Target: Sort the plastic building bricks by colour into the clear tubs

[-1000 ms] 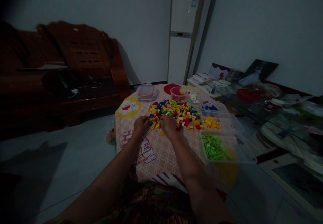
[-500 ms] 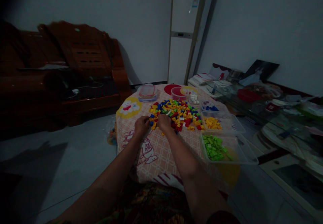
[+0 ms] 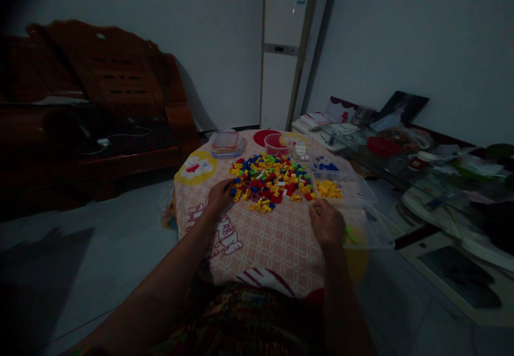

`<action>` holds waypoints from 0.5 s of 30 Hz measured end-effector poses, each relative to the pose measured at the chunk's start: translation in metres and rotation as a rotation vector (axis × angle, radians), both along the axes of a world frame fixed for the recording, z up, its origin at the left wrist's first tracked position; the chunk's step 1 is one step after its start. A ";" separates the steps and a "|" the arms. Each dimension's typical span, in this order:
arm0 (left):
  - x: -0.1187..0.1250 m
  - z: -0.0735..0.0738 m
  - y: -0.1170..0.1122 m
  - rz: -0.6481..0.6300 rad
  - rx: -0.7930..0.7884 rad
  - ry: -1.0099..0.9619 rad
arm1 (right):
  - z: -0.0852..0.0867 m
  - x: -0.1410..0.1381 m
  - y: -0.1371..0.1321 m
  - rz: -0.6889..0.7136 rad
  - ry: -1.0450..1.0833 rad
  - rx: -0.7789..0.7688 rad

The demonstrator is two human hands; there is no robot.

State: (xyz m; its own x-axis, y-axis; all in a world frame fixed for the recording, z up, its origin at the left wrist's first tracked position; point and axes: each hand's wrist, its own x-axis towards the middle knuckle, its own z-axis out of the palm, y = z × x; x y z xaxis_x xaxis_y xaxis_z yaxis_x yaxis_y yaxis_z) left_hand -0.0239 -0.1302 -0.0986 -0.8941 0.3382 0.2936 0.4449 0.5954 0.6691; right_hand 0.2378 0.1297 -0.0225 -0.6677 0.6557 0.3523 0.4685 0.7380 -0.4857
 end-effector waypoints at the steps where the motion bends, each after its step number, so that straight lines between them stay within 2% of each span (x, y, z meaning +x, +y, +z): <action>1: 0.000 0.000 0.001 -0.014 0.001 -0.003 | -0.002 0.011 0.012 -0.069 -0.011 0.015; 3: 0.002 0.000 0.003 -0.056 0.016 -0.007 | -0.007 0.028 0.030 -0.154 -0.030 0.031; 5: 0.003 -0.001 0.005 -0.115 0.049 -0.005 | -0.011 0.037 0.038 -0.194 -0.022 0.042; 8: 0.005 -0.002 0.007 -0.149 0.099 0.001 | -0.013 0.035 0.024 -0.189 0.025 0.036; 10: 0.005 -0.003 0.007 -0.091 0.138 0.005 | -0.014 0.025 0.002 -0.089 0.041 0.012; 12: 0.005 -0.004 0.005 -0.004 0.159 0.003 | -0.016 0.012 -0.023 0.070 0.014 -0.017; 15: 0.005 -0.004 0.003 0.084 0.098 -0.002 | -0.024 -0.005 -0.049 0.257 -0.082 -0.042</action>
